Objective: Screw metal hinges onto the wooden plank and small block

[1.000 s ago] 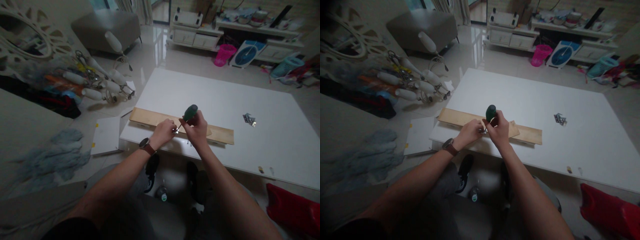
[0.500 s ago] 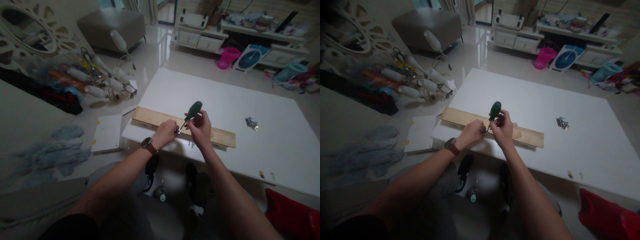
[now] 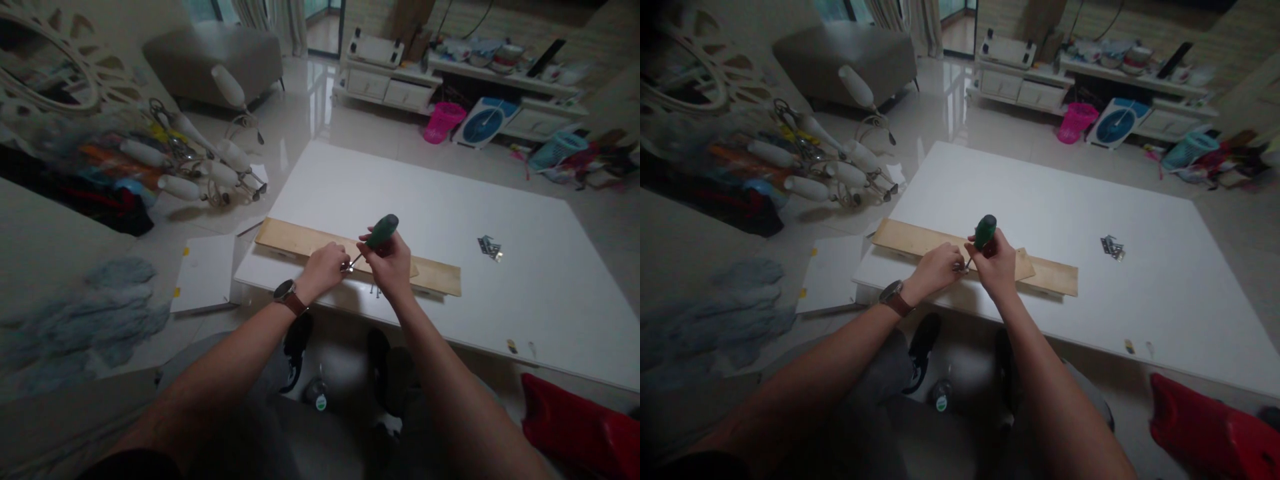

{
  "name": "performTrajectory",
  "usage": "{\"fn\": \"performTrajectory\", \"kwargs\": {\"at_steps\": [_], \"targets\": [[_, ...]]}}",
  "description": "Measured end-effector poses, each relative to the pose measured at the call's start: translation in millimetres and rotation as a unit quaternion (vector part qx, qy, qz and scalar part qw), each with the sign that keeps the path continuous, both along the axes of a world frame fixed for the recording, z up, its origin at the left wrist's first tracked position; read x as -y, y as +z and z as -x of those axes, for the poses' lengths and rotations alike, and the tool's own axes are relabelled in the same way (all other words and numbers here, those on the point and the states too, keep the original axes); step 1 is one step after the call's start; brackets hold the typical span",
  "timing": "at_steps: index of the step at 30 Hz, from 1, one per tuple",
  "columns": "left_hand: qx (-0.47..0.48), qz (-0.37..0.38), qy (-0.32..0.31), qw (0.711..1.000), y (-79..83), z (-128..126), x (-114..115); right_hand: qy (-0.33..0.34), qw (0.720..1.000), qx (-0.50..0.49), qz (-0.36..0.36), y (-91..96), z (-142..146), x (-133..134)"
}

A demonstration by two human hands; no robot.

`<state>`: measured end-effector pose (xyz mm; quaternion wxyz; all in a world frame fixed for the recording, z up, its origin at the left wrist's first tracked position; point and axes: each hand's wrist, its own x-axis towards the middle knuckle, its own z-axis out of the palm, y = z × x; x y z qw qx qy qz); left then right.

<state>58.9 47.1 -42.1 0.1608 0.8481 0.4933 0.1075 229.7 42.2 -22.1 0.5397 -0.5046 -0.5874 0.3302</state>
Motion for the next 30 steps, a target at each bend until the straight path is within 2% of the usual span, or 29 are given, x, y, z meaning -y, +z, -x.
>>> {"fn": "performTrajectory", "kwargs": {"at_steps": [4,8,14,21,30], "targets": [[0.008,0.004,0.005,1.000,1.1,0.0,1.2,0.028,1.000,0.001,0.000,3.0,1.4,2.1],[0.007,0.012,0.049,0.999,2.0,-0.1,1.8,0.048,0.999,-0.004,-0.002,5.0,1.4,2.6],[-0.006,0.001,0.006,1.000,3.5,0.0,-0.1,-0.015,0.999,0.047,-0.021,5.2,0.5,1.4],[-0.006,0.001,0.004,1.000,3.7,-0.3,0.3,0.027,0.997,-0.065,0.032,-1.6,2.7,-2.3],[0.013,0.007,0.047,0.999,-1.0,0.4,1.3,0.050,0.997,-0.040,0.035,6.0,4.7,3.1]]}}
